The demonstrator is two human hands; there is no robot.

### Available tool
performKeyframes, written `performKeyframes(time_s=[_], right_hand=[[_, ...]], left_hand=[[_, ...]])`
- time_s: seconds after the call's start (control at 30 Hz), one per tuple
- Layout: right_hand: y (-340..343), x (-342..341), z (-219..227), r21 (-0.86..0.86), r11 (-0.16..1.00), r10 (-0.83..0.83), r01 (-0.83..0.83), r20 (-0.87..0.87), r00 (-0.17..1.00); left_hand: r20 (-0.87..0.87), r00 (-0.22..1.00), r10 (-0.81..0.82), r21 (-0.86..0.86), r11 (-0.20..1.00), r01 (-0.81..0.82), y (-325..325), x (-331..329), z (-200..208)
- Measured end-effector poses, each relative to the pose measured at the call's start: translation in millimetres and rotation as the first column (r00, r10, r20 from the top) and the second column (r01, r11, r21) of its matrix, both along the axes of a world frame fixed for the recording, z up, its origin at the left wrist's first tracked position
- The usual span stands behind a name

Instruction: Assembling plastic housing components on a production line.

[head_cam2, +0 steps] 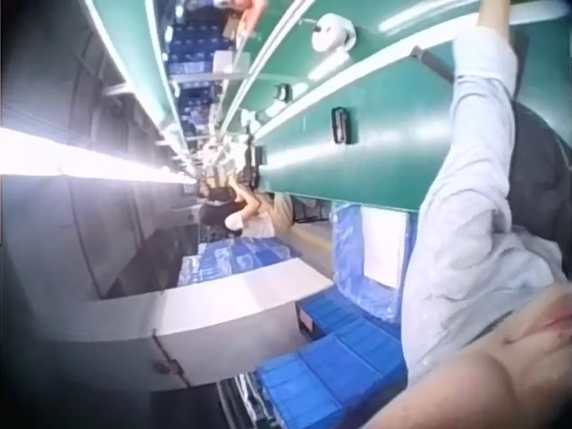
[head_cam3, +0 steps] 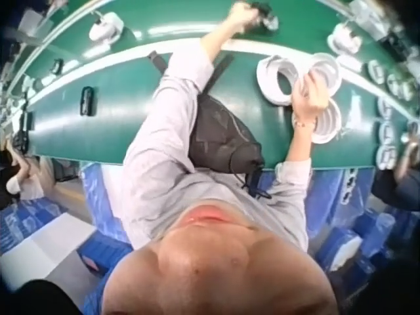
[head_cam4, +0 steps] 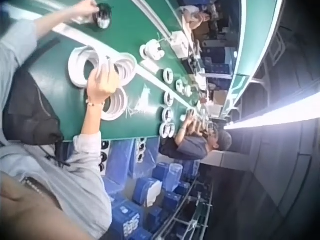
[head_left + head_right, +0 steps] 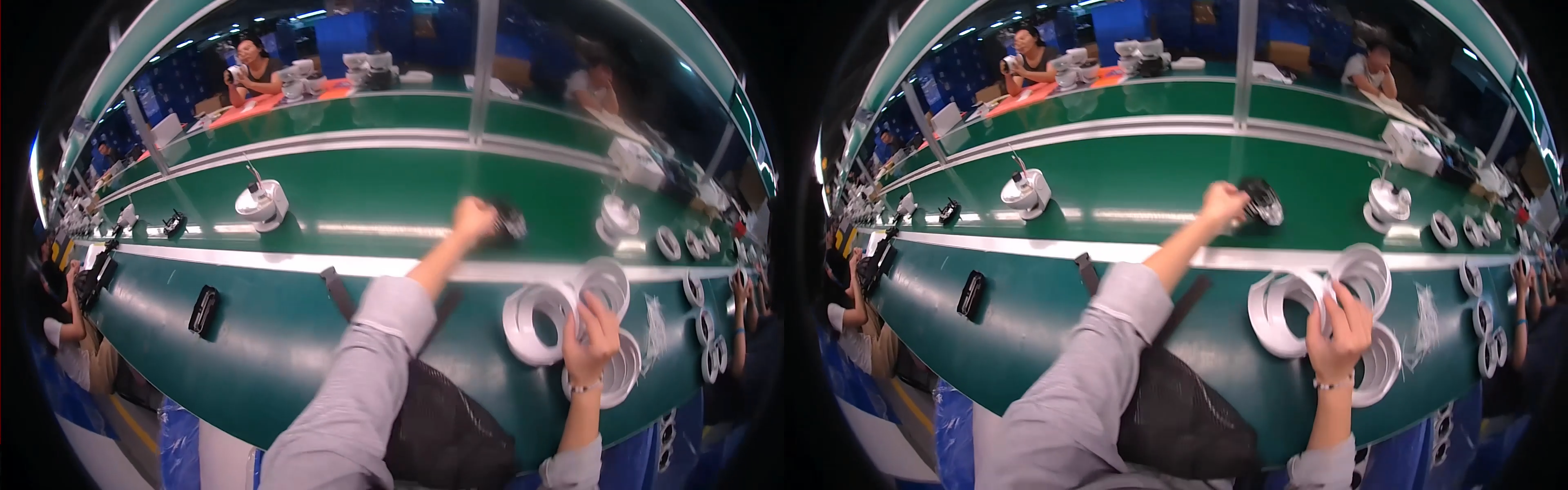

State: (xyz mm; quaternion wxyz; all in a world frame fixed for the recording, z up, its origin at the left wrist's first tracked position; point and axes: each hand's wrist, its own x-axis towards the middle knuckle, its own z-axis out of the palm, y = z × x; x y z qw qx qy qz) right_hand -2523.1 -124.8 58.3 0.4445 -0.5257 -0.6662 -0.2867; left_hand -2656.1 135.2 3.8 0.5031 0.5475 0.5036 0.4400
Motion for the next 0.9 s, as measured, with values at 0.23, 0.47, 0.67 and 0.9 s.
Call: performKeyframes(time_s=[0.23,0.47,0.67,0.9], right_hand=[[4,-10,2,0.028,0.999,-0.047,0.046,0.040,0.998],[5,-9,3,-0.065,0.994,-0.081,0.086,0.084,0.993],[0,-44,39,0.023,0.991,-0.130,0.129,0.025,0.991],[29,-131,33,-0.335,0.909,0.216,-0.247,-0.127,0.968]], left_hand=[[0.167,0.986,0.020,0.184,0.982,-0.051,-90,-159,60],[0.252,0.965,0.064,0.226,0.966,-0.123,-182,-237,37],[0.350,0.931,0.103,0.246,0.949,-0.198,-230,-281,16],[0.386,0.914,0.124,0.274,0.931,-0.242,-255,-293,6]])
